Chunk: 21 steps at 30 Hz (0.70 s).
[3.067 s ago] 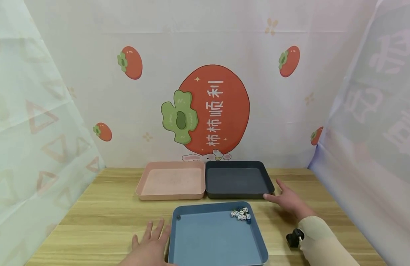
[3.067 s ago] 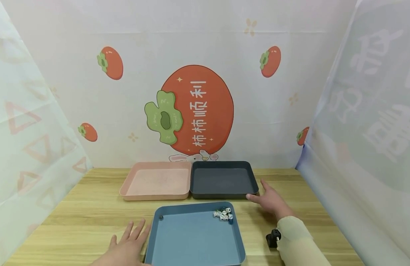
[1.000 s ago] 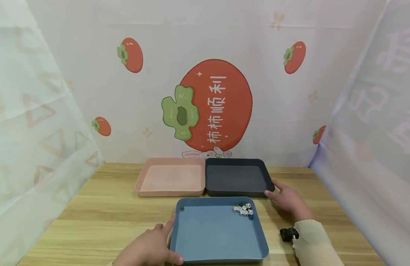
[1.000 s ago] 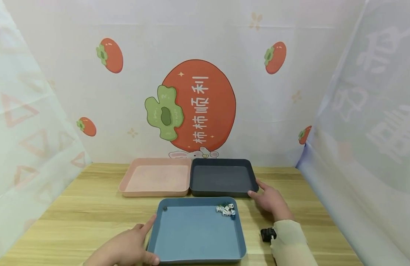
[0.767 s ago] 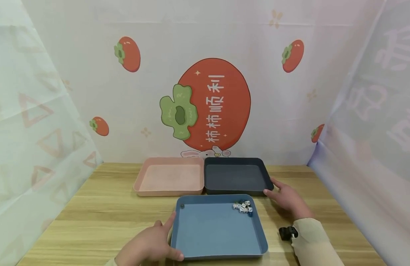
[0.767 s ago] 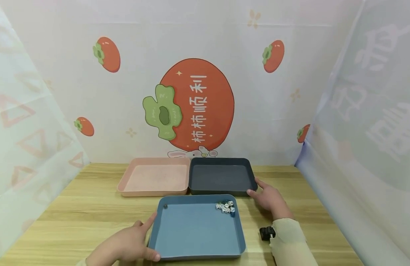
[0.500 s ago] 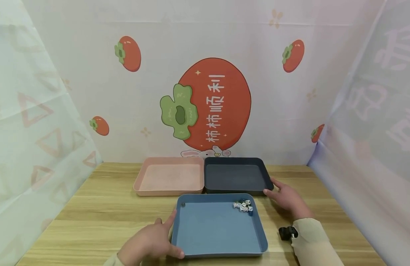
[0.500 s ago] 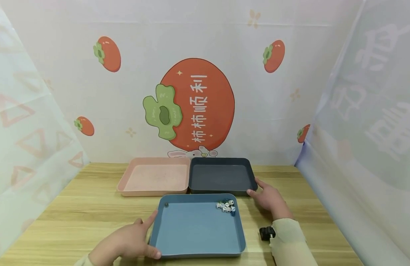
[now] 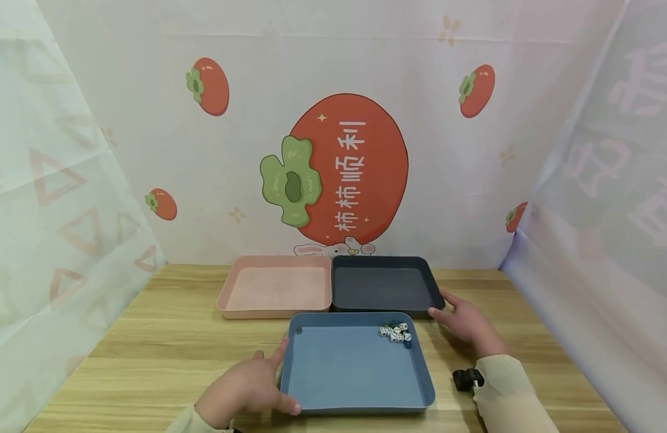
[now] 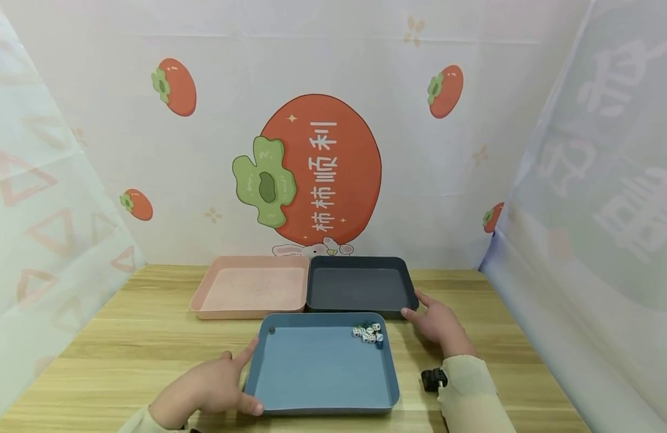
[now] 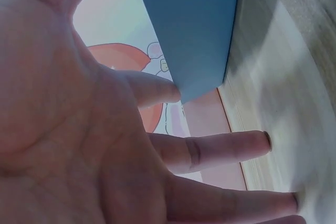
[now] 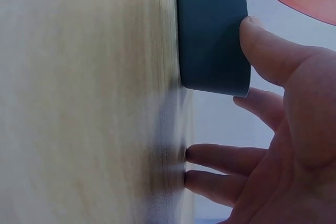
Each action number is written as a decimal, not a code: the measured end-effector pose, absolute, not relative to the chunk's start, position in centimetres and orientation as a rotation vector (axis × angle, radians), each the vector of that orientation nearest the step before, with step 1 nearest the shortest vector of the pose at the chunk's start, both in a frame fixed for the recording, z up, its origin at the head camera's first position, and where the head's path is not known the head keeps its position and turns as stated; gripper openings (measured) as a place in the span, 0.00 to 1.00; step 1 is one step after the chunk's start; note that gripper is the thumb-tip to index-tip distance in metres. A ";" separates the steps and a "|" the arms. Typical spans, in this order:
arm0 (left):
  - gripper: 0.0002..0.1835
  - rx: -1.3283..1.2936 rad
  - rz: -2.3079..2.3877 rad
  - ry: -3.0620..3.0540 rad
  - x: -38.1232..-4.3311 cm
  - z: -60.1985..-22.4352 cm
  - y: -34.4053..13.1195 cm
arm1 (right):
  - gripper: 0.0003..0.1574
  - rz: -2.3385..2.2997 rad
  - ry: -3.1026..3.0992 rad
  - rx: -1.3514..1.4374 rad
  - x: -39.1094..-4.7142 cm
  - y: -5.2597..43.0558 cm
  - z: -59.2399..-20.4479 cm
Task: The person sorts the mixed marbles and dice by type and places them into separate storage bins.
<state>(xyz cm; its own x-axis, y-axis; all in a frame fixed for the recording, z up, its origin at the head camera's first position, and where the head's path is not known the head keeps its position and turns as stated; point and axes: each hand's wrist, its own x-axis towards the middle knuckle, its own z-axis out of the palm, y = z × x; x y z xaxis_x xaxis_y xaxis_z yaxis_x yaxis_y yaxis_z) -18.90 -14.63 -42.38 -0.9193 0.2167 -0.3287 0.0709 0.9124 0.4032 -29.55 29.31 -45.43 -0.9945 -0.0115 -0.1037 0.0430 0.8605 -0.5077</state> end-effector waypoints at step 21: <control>0.52 0.631 0.937 2.917 -22.3 -39.8 -18.1 | 0.57 -0.808 2.913 0.025 -29.7 29.3 -45.5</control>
<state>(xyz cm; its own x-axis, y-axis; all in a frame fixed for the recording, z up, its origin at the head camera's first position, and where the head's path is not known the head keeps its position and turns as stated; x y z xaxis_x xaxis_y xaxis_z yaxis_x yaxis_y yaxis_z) -22.32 -18.11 -39.82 -0.9186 0.3800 0.1083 0.3720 0.7393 0.5612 -29.71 29.34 -45.47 -0.9929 -0.0156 -0.1182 0.0476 0.8575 -0.5123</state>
